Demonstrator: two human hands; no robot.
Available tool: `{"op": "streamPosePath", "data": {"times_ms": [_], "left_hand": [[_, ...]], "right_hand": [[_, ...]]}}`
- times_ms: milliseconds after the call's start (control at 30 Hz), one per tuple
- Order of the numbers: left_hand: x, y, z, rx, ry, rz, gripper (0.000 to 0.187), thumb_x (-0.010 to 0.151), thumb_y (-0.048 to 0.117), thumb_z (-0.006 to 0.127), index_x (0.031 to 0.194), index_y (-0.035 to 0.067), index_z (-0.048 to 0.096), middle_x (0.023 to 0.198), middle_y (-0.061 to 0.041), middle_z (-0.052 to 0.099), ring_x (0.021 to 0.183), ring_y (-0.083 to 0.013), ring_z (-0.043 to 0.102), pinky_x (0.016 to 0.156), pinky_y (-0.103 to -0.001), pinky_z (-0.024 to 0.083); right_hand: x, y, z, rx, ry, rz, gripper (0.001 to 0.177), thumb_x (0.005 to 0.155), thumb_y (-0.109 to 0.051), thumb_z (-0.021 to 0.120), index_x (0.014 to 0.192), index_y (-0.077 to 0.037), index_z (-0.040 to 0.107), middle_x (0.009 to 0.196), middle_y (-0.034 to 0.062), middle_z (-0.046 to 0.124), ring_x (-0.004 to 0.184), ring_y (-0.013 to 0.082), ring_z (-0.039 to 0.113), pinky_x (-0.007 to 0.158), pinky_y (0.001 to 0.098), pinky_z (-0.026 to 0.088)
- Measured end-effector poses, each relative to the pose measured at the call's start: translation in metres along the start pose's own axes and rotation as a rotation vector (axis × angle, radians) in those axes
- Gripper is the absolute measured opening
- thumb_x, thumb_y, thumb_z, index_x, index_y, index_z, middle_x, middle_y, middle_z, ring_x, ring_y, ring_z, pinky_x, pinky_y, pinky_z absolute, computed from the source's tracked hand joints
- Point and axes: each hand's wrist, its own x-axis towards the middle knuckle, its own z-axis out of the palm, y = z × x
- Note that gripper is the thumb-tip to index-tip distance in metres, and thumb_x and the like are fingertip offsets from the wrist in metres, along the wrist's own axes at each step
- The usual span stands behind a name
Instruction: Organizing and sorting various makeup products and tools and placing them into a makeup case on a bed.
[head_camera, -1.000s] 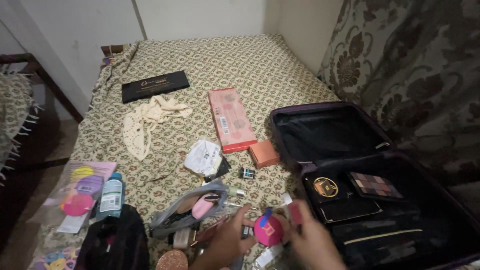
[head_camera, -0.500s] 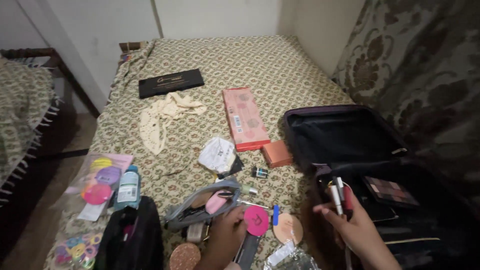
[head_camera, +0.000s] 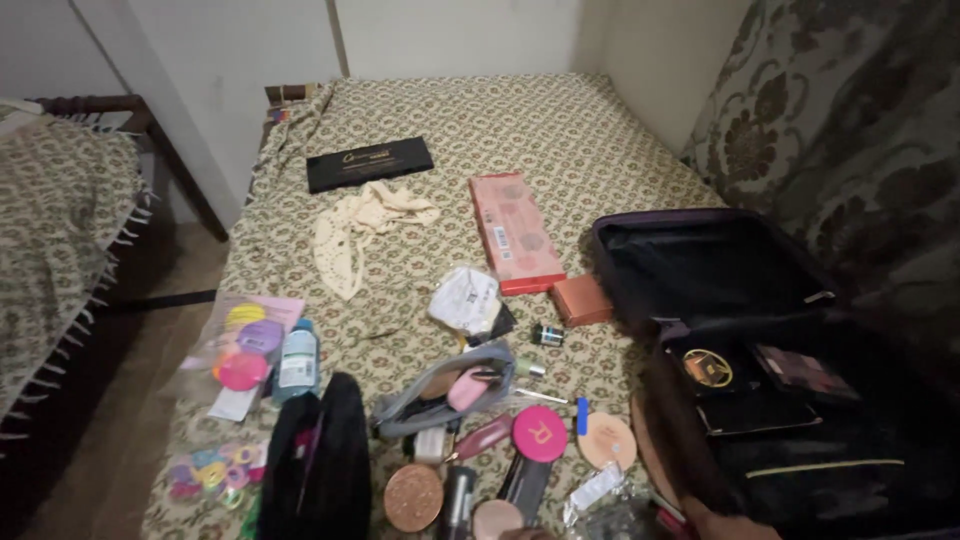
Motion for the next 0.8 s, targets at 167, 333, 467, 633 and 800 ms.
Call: {"op": "streamPosePath", "data": {"times_ms": [167, 333, 467, 633, 800], "left_hand": [[-0.012, -0.030, 0.009, 0.069, 0.092, 0.093, 0.022, 0.085, 0.047, 0.074, 0.087, 0.025, 0.077, 0.075, 0.004, 0.073, 0.068, -0.0192, 0.074, 0.083, -0.052, 0.062], [0.020, 0.030, -0.071, 0.037, -0.128, 0.346, 0.015, 0.093, 0.036, 0.077, 0.106, 0.030, 0.082, 0.109, -0.003, 0.072, 0.104, -0.0254, 0.074, 0.092, -0.044, 0.058], [0.057, 0.090, -0.127, -0.049, -0.511, 0.099, 0.039, 0.080, 0.023, 0.080, 0.117, 0.015, 0.076, 0.130, -0.013, 0.059, 0.125, -0.0344, 0.055, 0.104, -0.053, 0.042], [0.079, 0.121, -0.144, -0.014, -0.486, 0.004, 0.036, 0.085, 0.016, 0.079, 0.120, 0.012, 0.070, 0.128, -0.012, 0.058, 0.128, -0.0344, 0.053, 0.108, -0.053, 0.040], [0.095, 0.151, -0.150, 0.042, -0.468, -0.027, 0.048, 0.079, 0.013, 0.077, 0.126, 0.006, 0.069, 0.126, -0.015, 0.056, 0.127, -0.0348, 0.048, 0.104, -0.057, 0.036]], "right_hand": [[-0.099, -0.044, -0.034, 0.164, 0.299, -0.025, 0.048, 0.087, -0.047, 0.069, 0.134, -0.040, 0.062, 0.122, 0.0113, 0.075, 0.118, 0.0285, 0.073, 0.104, 0.0390, 0.057], [-0.129, -0.079, -0.069, 0.475, 0.438, -0.274, 0.057, 0.072, -0.033, 0.093, 0.125, -0.028, 0.072, 0.092, 0.0094, 0.084, 0.088, 0.0205, 0.078, 0.082, 0.0348, 0.062], [-0.156, -0.106, -0.093, 1.155, 0.301, -0.370, 0.053, 0.071, -0.018, 0.090, 0.118, -0.007, 0.069, 0.074, 0.0064, 0.070, 0.056, 0.0143, 0.059, 0.050, 0.0306, 0.047], [-0.166, -0.111, -0.110, 1.536, 0.172, -0.268, 0.034, 0.083, -0.013, 0.081, 0.109, -0.005, 0.062, 0.062, 0.0020, 0.050, 0.041, 0.0108, 0.043, 0.038, 0.0287, 0.032], [-0.158, -0.104, -0.102, 1.842, -0.166, -0.449, 0.028, 0.089, -0.010, 0.069, 0.115, -0.010, 0.059, 0.056, -0.0048, 0.039, 0.038, 0.0051, 0.037, 0.035, 0.0233, 0.027]]}}
